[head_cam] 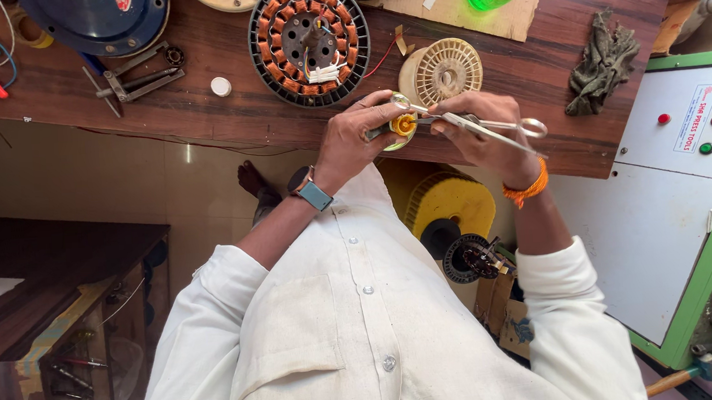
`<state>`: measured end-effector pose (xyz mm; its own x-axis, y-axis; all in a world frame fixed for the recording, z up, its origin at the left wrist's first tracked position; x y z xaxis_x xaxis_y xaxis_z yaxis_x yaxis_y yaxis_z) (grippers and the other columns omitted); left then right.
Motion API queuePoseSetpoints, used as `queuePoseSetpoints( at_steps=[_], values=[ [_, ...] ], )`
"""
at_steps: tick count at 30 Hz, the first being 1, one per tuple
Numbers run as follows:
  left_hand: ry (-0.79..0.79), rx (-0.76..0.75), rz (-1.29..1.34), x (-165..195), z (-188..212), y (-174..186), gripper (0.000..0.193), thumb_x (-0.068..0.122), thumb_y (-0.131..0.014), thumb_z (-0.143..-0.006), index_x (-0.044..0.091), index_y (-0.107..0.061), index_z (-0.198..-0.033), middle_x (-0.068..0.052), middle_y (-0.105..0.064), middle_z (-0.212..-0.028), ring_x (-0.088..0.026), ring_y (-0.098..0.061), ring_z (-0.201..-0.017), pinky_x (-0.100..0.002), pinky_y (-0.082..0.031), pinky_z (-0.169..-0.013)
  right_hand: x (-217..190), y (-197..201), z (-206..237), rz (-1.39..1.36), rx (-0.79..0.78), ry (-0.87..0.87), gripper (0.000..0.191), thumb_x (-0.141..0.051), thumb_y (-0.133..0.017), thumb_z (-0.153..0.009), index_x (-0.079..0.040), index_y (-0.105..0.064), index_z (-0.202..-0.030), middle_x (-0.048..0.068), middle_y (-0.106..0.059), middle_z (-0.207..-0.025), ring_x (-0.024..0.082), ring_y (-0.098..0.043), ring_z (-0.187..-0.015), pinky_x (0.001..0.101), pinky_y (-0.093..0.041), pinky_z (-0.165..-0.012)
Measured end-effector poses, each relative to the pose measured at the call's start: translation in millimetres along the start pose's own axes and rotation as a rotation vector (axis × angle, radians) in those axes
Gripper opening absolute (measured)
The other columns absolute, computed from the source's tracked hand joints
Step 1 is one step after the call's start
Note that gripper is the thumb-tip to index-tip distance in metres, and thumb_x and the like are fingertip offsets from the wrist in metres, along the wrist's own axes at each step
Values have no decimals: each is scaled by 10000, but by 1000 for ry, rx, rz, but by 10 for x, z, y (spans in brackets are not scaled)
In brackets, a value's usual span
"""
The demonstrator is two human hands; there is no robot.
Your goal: The person cuts an item with scissors over a small container, then pours liquid from a plastic bottle onto the copper winding of an electric motor stator, repeating the pouring on different spots and rotating the stator to reach other areas.
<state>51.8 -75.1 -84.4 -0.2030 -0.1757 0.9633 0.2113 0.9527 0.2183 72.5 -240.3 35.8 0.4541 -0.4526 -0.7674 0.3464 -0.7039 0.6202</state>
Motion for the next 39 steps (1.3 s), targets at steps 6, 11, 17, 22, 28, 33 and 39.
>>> queuePoseSetpoints(
  at_steps=[6, 11, 17, 22, 28, 33, 39],
  values=[
    [-120, 141, -214, 186, 110, 62, 473, 240, -891, -784, 229, -739, -1232, -23, -752, -1211, -207, -701, -1191, -346, -612, -907, -49, -95, 155, -63, 142, -119, 126, -30, -732, -1035, -2, -629, -1102, 103, -772, -999, 156, -781, -944, 260, -634, -797],
    [-55, 128, -238, 191, 94, 41, 431, 279, -894, -800, 191, -724, -1187, -42, -727, -1246, -196, -707, -1112, -370, -563, -892, -70, -70, 119, 39, 88, -102, 138, -5, -762, -975, 6, -651, -1056, 124, -772, -951, 170, -775, -874, 263, -609, -734],
    [-83, 149, -233, 166, 81, 22, 435, 307, -904, -797, 127, -673, -1119, -27, -725, -1242, -187, -699, -1104, -384, -474, -938, -55, -149, 203, -38, 210, -159, 115, -14, -734, -1019, 12, -646, -1089, 122, -774, -992, 156, -777, -913, 254, -631, -771],
    [-79, 214, -230, 184, 94, 104, 461, 334, -912, -788, 152, -659, -1128, -24, -713, -1236, -211, -650, -1201, -407, -490, -1004, -46, -259, 299, -5, 335, -238, 131, -21, -753, -1010, 23, -651, -1079, 125, -769, -976, 153, -770, -900, 247, -619, -762],
    [-205, -199, -124, 166, 34, 136, 644, 153, -844, -824, 121, -596, -1418, -109, -650, -1409, -269, -543, -1349, -444, -464, -1004, 35, -308, 353, -146, 386, -269, 144, -49, -728, -1031, 26, -624, -1096, 129, -765, -1001, 157, -766, -935, 249, -625, -802],
    [-187, -4, -168, 115, 26, 158, 512, 140, -861, -823, 166, -677, -1300, -19, -715, -1260, -230, -617, -1263, -392, -535, -1032, 87, -362, 378, -192, 422, -258, 157, -39, -704, -1056, 24, -589, -1142, 147, -761, -1046, 184, -773, -991, 273, -642, -857],
    [-76, 191, -179, 121, 55, 150, 427, 226, -924, -779, 145, -694, -1129, 11, -742, -1156, -226, -647, -1131, -370, -560, -962, 76, -515, 475, -157, 603, -296, 160, 5, -692, -1057, 32, -571, -1158, 145, -705, -1067, 205, -743, -1020, 304, -618, -872]
  ],
)
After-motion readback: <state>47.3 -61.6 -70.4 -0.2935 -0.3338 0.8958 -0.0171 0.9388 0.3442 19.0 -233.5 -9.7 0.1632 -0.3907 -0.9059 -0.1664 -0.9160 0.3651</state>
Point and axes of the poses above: each hand's wrist, its own z-axis away from the middle knuckle, its own y-axis out of the back of the hand, x = y × z, the point moved 7 cm from there along -z, towards the middle knuckle
